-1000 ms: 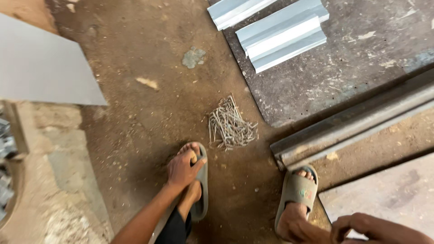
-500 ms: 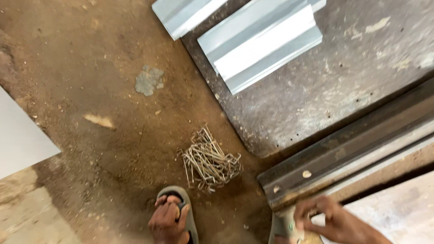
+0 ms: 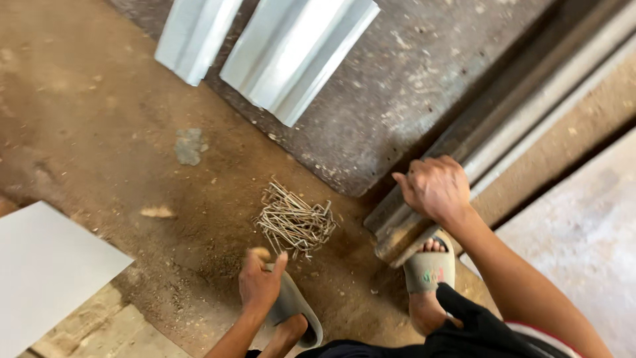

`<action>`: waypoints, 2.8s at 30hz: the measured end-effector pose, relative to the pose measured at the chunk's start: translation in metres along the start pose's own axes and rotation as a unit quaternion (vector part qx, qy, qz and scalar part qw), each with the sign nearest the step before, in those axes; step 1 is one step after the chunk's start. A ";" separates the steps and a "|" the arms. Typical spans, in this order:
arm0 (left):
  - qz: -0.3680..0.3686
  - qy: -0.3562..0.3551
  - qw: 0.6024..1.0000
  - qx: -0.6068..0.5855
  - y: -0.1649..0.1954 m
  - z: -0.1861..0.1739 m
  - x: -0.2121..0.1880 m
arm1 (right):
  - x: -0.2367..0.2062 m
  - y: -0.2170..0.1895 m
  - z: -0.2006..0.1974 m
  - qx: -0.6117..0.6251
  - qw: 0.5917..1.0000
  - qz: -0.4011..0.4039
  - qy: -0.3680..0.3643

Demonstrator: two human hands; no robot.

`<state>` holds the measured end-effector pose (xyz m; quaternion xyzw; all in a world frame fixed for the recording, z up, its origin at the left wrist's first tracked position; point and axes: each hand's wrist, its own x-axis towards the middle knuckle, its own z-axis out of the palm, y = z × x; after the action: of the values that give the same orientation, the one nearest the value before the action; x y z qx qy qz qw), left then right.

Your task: The person sits on the floor and hammers nails against a metal rail to bend them into U-shaped pieces, setting finished ones aside. They then pick up small cut metal pieces and fold them by hand into triangular shapes, placing the folded pieces into a wooden box.

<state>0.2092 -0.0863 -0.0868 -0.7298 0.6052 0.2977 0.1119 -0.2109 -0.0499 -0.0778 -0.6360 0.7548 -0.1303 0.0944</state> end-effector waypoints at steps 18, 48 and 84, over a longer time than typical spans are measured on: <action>-0.168 0.139 0.971 -0.102 0.140 0.035 0.048 | -0.003 0.000 0.004 0.015 0.999 0.029 -0.003; -0.198 0.314 0.912 -0.177 -0.016 -0.246 0.209 | 0.011 -0.018 0.001 -0.068 0.996 0.025 -0.048; 0.103 -0.070 0.986 0.114 0.081 0.001 0.070 | 0.023 -0.016 -0.012 -0.017 0.994 0.088 -0.055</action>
<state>0.1382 -0.1628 -0.1115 -0.6233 0.6976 0.2873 0.2056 -0.2037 -0.0737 -0.0612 -0.5746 0.8037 -0.0731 0.1361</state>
